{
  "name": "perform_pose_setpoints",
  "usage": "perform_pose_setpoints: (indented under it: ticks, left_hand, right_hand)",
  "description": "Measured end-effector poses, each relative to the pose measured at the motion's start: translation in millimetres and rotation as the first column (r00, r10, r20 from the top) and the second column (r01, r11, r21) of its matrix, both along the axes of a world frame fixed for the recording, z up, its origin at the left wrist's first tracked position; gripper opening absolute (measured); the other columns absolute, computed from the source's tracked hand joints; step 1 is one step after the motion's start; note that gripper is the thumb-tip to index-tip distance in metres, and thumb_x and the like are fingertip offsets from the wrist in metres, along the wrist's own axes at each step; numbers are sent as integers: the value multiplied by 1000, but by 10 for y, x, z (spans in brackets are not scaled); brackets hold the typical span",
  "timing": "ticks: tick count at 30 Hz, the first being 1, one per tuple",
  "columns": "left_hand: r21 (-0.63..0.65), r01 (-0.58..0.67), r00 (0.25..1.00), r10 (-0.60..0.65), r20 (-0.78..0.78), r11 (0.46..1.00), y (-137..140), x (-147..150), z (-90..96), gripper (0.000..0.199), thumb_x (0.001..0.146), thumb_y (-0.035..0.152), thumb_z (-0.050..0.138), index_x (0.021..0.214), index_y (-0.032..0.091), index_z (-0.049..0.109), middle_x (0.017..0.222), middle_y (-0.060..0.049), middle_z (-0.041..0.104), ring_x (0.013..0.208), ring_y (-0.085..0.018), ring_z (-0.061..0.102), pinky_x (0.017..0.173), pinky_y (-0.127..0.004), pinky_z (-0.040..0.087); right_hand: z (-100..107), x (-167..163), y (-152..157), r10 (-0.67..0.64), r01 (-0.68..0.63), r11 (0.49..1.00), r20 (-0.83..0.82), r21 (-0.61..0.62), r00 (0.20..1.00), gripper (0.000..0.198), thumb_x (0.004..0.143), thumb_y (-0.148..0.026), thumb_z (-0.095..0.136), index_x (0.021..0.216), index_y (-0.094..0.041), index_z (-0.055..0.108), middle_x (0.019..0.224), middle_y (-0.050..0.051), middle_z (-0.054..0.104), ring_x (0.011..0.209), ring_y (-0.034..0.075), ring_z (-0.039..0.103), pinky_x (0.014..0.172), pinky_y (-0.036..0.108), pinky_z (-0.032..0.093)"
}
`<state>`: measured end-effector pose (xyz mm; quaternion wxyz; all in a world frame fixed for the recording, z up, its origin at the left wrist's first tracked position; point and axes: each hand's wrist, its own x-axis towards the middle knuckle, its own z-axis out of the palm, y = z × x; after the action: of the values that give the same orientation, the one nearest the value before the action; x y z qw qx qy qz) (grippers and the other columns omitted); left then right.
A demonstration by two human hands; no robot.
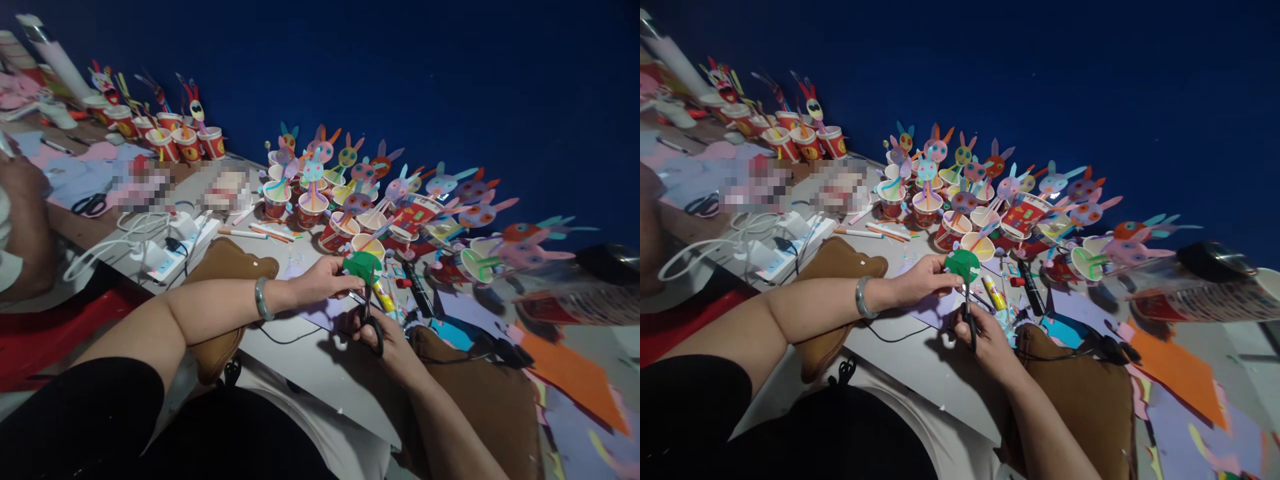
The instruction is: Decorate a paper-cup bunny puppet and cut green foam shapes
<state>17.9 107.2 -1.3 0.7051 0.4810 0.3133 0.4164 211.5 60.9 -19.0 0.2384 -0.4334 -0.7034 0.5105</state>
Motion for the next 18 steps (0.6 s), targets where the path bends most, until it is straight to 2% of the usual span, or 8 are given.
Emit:
perform_pose_setpoints:
  ticks: [6,12,18]
  left_hand:
    - [18,5,1000,-5,-20,1000,6,-6,-32,30,72,40,72,73,12,63,55,5,51,46,-4,40,46,-20,27]
    - [17,-2,1000,2,1,1000,14,-15,-7,26,70,36,71,72,11,62,61,2,59,47,-4,42,46,-21,28]
    - [-7,1,1000,-1,8,1000,16,-18,23,26,68,35,72,72,11,61,63,2,60,47,-3,41,46,-21,28]
  right_hand:
    - [2,-23,-4,-25,25,999,18,25,1000,61,79,-81,49,71,-21,46,67,0,49,63,15,42,59,29,35]
    - [13,-9,1,-43,42,999,36,26,998,62,78,-83,49,70,-21,47,64,-2,43,60,14,37,57,29,33]
    - [-15,13,-13,-60,58,997,68,44,996,65,76,-85,47,71,-21,48,64,-1,44,61,14,38,57,29,32]
